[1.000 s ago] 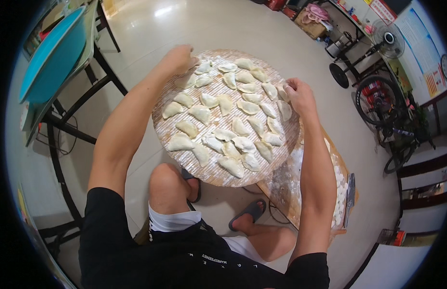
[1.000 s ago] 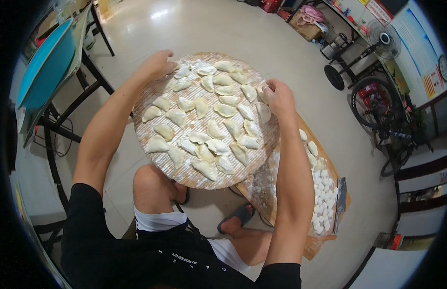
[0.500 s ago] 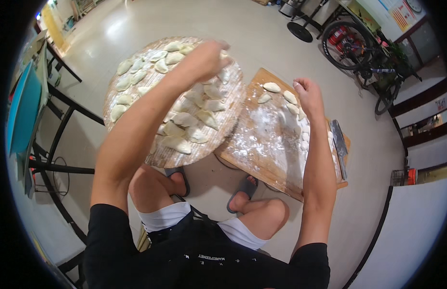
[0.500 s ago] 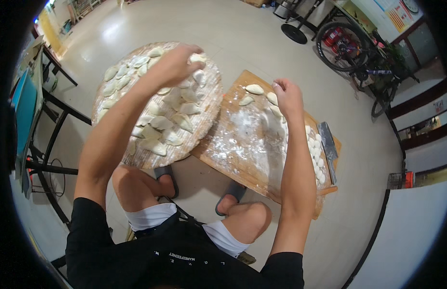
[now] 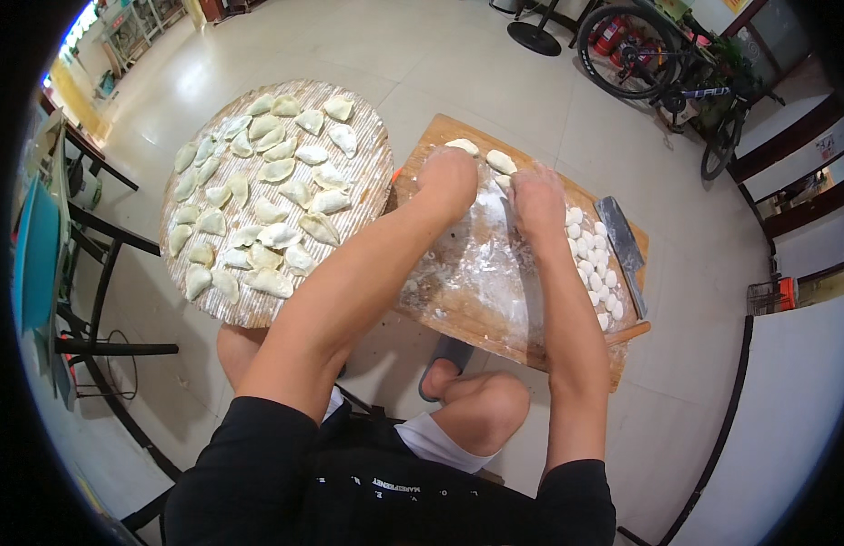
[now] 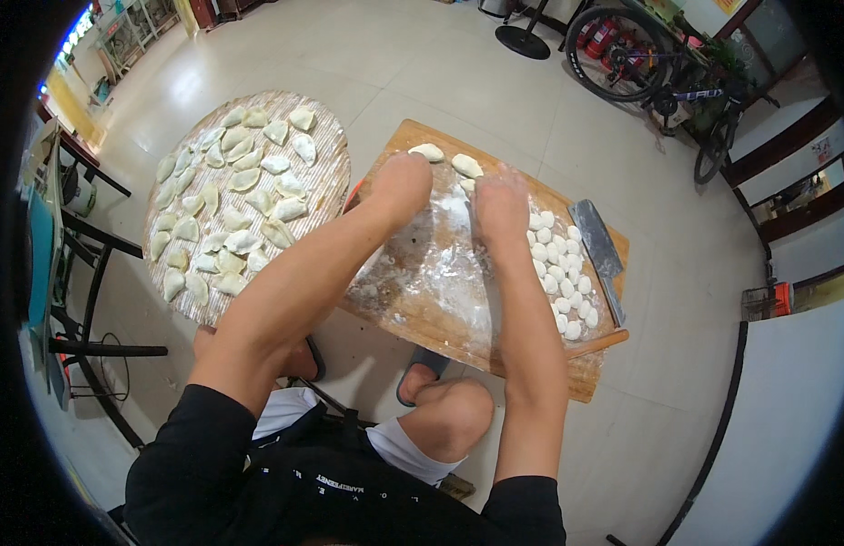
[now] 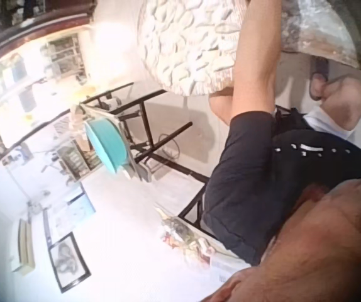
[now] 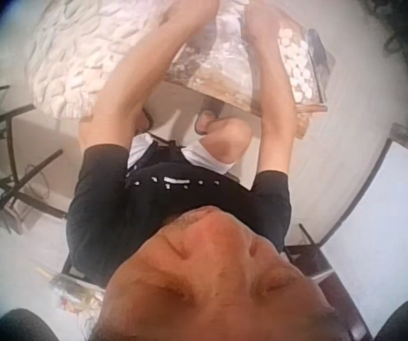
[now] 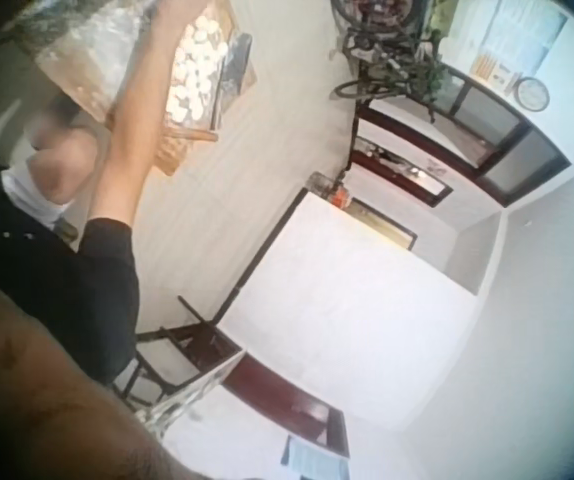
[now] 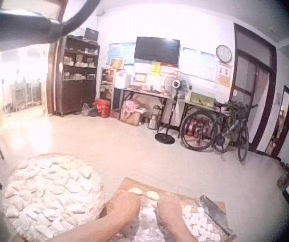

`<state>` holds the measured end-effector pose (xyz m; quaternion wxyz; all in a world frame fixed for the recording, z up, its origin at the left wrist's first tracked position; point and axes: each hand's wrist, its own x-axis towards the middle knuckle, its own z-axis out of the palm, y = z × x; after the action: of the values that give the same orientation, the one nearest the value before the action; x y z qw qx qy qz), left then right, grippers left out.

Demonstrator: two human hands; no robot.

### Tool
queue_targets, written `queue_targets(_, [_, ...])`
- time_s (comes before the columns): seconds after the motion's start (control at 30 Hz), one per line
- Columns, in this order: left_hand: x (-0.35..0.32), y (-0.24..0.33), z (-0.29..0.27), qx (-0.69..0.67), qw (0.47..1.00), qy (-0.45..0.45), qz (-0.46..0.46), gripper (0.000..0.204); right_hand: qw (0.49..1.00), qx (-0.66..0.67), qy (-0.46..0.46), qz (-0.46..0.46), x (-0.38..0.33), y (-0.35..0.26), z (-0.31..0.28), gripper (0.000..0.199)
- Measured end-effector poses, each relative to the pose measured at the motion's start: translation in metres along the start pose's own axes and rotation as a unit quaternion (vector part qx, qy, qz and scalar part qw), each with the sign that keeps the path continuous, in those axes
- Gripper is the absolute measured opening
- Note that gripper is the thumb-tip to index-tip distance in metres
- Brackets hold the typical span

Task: The person arranges finished dumplings on a large round tray and then rolls out small dough balls into flat circular wrappers using a rolling pin on a floured wooden board. The person handles the dough and rolling pin by hand.

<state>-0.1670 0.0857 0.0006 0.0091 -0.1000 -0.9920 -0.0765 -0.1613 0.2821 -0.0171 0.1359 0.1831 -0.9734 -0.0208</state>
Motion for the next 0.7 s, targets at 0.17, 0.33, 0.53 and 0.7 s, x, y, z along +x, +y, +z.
queue_targets(0.17, [0.004,0.012,0.016,-0.083,0.990,-0.006,-0.117,0.027,1.000,0.003,-0.021,0.016,0.001,-0.006,0.011,0.026])
queue_targets(0.33, [-0.001,0.014,0.010,-0.087,0.987,-0.076,-0.109,0.035,0.997,0.057,0.006,0.047,0.000,-0.010,0.012,0.026])
queue_targets(0.53, [-0.012,0.017,0.010,-0.106,0.992,-0.022,-0.059,0.020,0.988,0.140,0.040,0.055,-0.007,-0.013,0.018,0.026])
queue_targets(0.7, [-0.010,0.009,0.029,-0.237,0.971,0.001,-0.034,0.024,0.974,0.212,0.016,0.078,-0.017,-0.043,0.004,0.018])
